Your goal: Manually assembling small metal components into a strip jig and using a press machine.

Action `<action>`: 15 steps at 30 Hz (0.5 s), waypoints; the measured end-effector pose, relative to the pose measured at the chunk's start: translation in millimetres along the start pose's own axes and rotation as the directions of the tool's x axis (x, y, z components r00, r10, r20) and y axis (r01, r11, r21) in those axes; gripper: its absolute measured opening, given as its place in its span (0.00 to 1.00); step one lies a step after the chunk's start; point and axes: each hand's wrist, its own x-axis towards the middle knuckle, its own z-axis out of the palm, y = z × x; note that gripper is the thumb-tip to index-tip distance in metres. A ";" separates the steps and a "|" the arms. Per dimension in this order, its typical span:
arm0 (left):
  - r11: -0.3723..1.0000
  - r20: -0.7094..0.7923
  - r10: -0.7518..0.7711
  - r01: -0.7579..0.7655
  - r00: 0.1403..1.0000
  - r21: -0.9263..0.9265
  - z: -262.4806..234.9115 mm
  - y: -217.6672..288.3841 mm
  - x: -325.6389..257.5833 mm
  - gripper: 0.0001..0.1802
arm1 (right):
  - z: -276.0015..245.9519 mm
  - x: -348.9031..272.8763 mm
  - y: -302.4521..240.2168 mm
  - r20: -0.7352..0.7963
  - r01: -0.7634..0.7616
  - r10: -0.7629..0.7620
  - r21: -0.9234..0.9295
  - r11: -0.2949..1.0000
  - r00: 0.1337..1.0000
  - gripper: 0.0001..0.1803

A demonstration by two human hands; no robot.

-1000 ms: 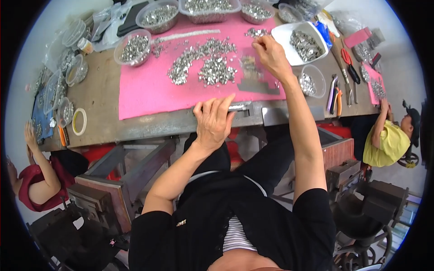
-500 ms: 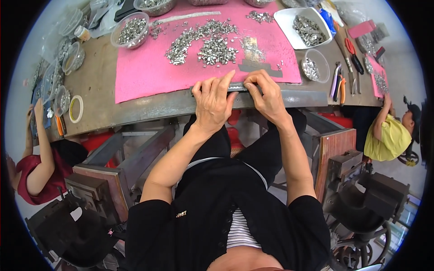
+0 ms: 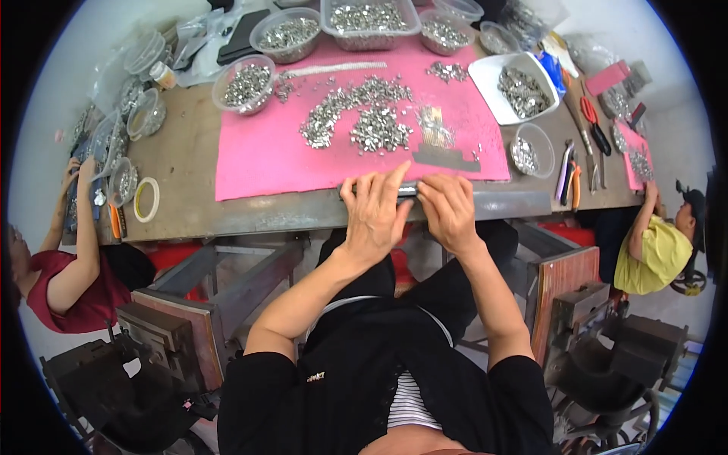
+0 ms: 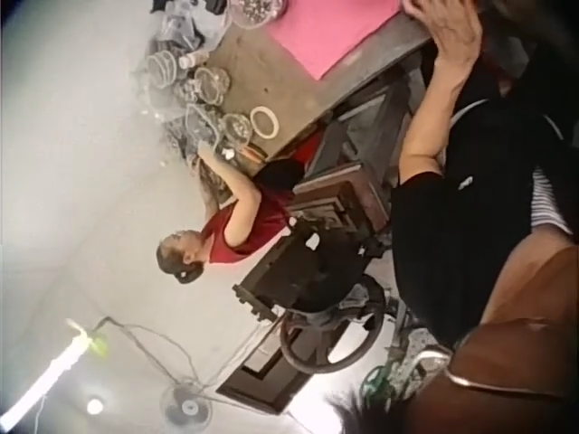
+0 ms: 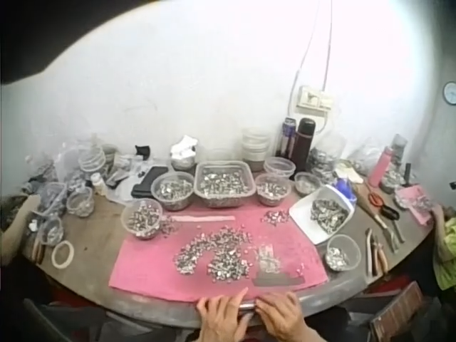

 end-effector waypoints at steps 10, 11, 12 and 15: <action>0.988 0.007 0.069 -0.070 0.998 0.140 -12.4 -123.2 138.3 0.07 | 6.6 68.1 67.7 0.110 -0.338 0.320 0.229 0.913 0.941 0.07; 0.982 0.041 0.058 -0.064 0.997 0.177 -9.5 -132.5 152.9 0.07 | 17.5 81.2 79.4 0.100 -0.338 0.324 0.211 0.917 0.941 0.07; 0.974 0.075 0.042 -0.058 0.996 0.217 -6.6 -141.1 165.6 0.07 | 30.4 92.7 89.8 0.091 -0.337 0.325 0.197 0.921 0.941 0.06; 0.967 0.105 0.067 -0.090 0.992 0.238 16.5 -163.8 187.1 0.07 | 65.9 109.5 117.1 0.093 -0.336 0.327 0.103 0.936 0.940 0.07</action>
